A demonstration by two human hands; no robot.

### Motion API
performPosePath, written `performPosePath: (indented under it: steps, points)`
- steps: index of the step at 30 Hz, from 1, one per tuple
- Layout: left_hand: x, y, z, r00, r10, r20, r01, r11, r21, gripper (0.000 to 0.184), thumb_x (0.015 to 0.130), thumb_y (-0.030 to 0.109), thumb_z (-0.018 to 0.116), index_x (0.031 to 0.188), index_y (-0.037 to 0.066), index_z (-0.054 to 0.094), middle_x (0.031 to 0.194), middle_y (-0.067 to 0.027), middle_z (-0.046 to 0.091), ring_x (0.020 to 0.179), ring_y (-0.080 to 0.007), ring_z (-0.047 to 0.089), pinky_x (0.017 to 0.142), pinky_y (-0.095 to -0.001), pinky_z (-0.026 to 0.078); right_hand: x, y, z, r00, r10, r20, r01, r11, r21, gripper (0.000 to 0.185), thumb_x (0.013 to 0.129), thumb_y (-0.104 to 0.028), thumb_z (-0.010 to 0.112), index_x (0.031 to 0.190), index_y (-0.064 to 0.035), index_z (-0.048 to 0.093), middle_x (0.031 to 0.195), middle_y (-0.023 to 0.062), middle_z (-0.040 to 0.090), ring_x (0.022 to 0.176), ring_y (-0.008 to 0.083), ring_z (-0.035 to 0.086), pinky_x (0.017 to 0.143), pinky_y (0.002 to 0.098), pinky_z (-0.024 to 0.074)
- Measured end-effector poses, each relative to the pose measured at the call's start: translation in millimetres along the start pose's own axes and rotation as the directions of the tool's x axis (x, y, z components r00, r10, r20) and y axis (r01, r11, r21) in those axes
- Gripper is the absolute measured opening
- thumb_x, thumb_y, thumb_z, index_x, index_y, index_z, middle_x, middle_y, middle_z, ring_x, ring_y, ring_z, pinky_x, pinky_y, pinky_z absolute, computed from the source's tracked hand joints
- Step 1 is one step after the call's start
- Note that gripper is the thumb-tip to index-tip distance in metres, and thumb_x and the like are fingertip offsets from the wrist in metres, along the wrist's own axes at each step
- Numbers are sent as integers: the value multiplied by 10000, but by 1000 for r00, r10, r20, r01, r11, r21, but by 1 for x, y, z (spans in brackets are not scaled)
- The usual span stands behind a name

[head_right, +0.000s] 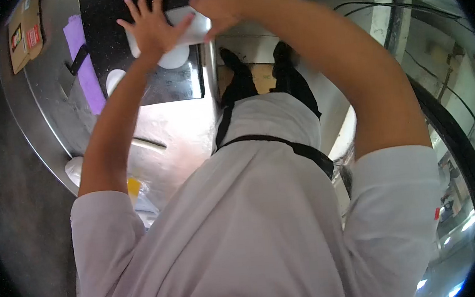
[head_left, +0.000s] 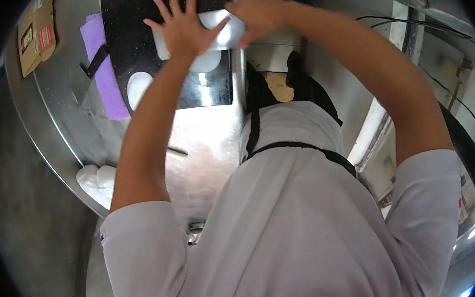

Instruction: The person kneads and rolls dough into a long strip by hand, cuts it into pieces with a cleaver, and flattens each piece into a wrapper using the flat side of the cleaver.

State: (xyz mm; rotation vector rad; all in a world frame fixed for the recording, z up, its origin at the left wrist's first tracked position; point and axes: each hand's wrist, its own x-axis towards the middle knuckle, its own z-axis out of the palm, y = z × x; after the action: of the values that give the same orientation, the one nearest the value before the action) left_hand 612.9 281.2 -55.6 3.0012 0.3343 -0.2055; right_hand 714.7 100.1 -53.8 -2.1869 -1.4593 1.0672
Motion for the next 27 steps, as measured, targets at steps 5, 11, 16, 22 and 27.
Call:
performPosePath:
  steps: [5, 11, 16, 22, 27]
  points:
    - [22, 7, 7, 998, 32, -62, -30, 999, 31, 1103, 733, 751, 689, 1623, 200, 342, 1709, -194, 182, 1558, -511, 91, 1117, -838, 54, -2, 23, 7, 994, 49, -98, -50, 999, -9, 862, 699, -530, 897, 1250, 10, 512, 954, 263, 710, 980, 473, 701, 879, 514, 566]
    - [26, 7, 0, 986, 21, -165, -26, 999, -30, 1157, 703, 726, 732, 1641, 220, 282, 1713, -191, 171, 1563, -491, 110, 1110, -840, 103, -3, 4, -31, 996, 27, -80, -32, 998, -61, 588, 789, -390, 828, 1120, 61, 647, 1082, 308, 700, 1052, 437, 691, 907, 492, 554]
    - [25, 5, 4, 991, 104, -85, -99, 993, 60, 1186, 693, 789, 701, 1631, 175, 313, 1721, -203, 117, 1563, -509, 66, 1100, -848, 100, 3, 28, 12, 983, -45, -179, 45, 999, -5, 833, 715, -501, 895, 1234, 43, 539, 966, 257, 719, 941, 426, 725, 821, 478, 584]
    - [49, -6, -6, 968, 241, -70, -236, 969, 71, 1251, 692, 663, 768, 1666, 173, 157, 1726, -198, 71, 1580, -448, 71, 1160, -785, 125, 9, 9, 22, 964, 94, -249, -33, 970, 240, 820, 729, -492, 897, 1223, 71, 560, 963, 268, 726, 906, 409, 732, 827, 461, 588]
    - [-9, -42, 37, 893, 433, -126, -440, 897, -41, 1158, 682, 856, 667, 1642, 339, 277, 1733, -115, 144, 1583, -439, 95, 1110, -841, 74, -20, -23, 57, 987, 102, -126, -80, 982, 173, 877, 706, -531, 904, 1235, 73, 551, 958, 269, 720, 946, 466, 719, 836, 486, 589]
